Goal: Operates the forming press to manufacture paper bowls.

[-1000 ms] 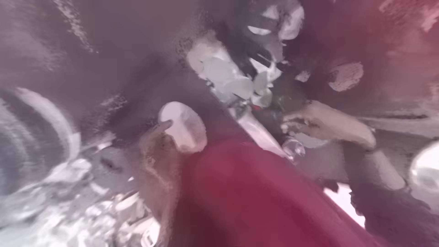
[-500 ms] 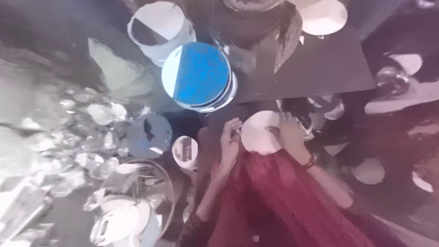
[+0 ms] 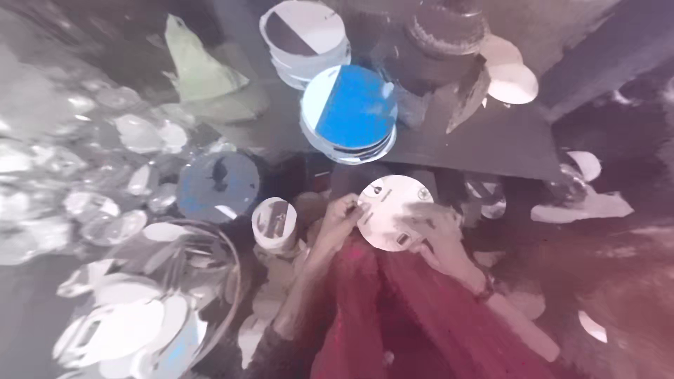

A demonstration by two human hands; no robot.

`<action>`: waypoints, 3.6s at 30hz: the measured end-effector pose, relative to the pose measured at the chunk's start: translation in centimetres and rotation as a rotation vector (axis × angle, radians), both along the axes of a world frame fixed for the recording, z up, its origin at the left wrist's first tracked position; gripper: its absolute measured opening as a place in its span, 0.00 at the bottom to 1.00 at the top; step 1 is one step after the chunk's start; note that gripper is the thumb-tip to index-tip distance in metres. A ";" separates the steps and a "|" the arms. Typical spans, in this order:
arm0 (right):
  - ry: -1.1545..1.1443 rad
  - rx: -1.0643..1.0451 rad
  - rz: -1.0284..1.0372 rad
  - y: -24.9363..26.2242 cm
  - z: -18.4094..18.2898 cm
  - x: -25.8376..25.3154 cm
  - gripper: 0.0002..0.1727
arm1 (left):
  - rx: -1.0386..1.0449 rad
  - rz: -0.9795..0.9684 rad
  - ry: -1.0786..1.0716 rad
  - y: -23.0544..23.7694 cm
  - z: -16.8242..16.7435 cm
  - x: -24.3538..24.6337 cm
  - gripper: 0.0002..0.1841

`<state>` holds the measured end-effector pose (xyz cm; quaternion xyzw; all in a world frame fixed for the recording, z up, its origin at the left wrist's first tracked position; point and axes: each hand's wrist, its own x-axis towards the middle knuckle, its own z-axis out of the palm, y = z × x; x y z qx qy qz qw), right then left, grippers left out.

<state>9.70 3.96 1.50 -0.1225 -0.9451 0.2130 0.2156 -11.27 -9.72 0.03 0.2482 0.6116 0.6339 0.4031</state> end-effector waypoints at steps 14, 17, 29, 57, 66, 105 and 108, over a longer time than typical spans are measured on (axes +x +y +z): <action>0.369 -0.161 -0.134 2.1 6.1 -9.7 0.14 | 0.169 -0.243 0.249 -2.3 1.3 -0.3 0.21; 0.392 -0.025 -0.137 3.6 10.7 -15.6 0.24 | 0.281 -0.018 0.194 -3.7 2.2 -1.5 0.20; 0.498 -0.531 -0.085 7.6 12.5 -20.3 0.10 | 0.331 0.443 0.219 -7.8 6.6 -6.6 0.27; -0.009 -0.024 -0.560 5.6 9.7 -21.9 0.29 | 0.236 0.755 0.326 -5.8 6.0 -7.4 0.04; 0.399 -0.565 0.025 2.8 12.7 -18.4 0.06 | 0.340 0.478 0.170 -6.5 5.8 -6.1 0.20; 0.448 -0.113 -0.088 5.8 13.4 -21.6 0.08 | 0.755 0.405 0.010 -8.5 1.0 -8.2 0.26; 0.283 -0.434 0.231 2.7 13.8 -18.6 0.14 | 0.407 0.590 0.061 -4.6 8.2 -4.5 0.26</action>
